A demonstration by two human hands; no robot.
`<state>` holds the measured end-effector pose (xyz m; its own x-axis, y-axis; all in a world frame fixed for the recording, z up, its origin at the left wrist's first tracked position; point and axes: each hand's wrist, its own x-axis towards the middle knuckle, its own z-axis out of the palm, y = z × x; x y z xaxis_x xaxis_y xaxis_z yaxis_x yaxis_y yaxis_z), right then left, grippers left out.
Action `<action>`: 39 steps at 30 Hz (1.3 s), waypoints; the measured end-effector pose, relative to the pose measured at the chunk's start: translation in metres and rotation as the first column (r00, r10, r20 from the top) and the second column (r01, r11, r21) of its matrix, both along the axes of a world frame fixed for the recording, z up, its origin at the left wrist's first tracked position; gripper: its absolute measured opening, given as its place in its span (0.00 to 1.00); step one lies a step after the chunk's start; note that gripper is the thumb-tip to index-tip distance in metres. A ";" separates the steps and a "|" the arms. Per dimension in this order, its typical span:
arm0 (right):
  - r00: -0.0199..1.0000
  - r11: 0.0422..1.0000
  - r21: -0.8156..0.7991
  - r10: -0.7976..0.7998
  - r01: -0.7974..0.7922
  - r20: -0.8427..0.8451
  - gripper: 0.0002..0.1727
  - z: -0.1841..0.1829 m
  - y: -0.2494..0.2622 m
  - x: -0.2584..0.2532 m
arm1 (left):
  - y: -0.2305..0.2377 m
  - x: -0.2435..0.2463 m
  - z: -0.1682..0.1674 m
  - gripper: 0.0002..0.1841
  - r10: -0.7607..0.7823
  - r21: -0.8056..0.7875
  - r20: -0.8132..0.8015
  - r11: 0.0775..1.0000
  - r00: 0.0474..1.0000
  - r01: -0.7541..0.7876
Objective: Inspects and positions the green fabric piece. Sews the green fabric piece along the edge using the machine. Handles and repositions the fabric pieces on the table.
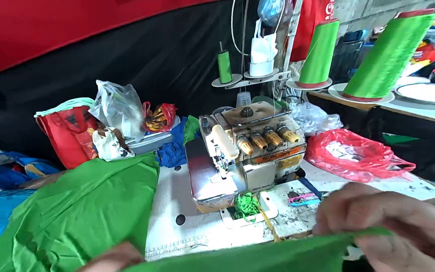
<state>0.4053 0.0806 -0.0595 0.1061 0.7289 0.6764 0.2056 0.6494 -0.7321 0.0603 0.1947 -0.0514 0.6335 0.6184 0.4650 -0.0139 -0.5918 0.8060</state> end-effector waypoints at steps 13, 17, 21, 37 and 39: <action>0.984 0.910 -0.374 -0.173 0.179 0.048 0.08 -0.068 0.115 -0.032 | 0.102 0.069 -0.036 0.20 0.527 0.599 -0.343 0.760 0.777 -0.251; 0.982 0.921 -0.341 -0.170 0.187 0.078 0.11 -0.069 0.118 -0.032 | 0.075 0.134 -0.052 0.17 0.227 0.424 -0.223 0.898 0.948 -0.116; 0.956 0.932 -0.232 -0.245 0.278 0.161 0.11 -0.069 0.120 -0.031 | 0.080 0.151 -0.067 0.11 0.108 0.144 -0.093 0.985 0.990 -0.093; 0.865 0.884 -0.143 -0.382 0.445 0.325 0.25 -0.097 0.087 -0.041 | 0.088 0.151 -0.063 0.06 0.101 0.086 -0.079 0.992 0.992 -0.094; 0.916 0.895 -0.266 -0.280 0.357 0.287 0.25 -0.105 0.077 -0.051 | 0.088 0.150 -0.060 0.06 0.075 0.055 -0.090 0.996 0.993 -0.070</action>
<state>0.3546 0.1572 -0.1645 0.2345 0.8571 0.4586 0.5534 0.2702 -0.7879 0.2101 0.2830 -0.1115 0.6295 0.6408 0.4394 0.1029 -0.6293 0.7703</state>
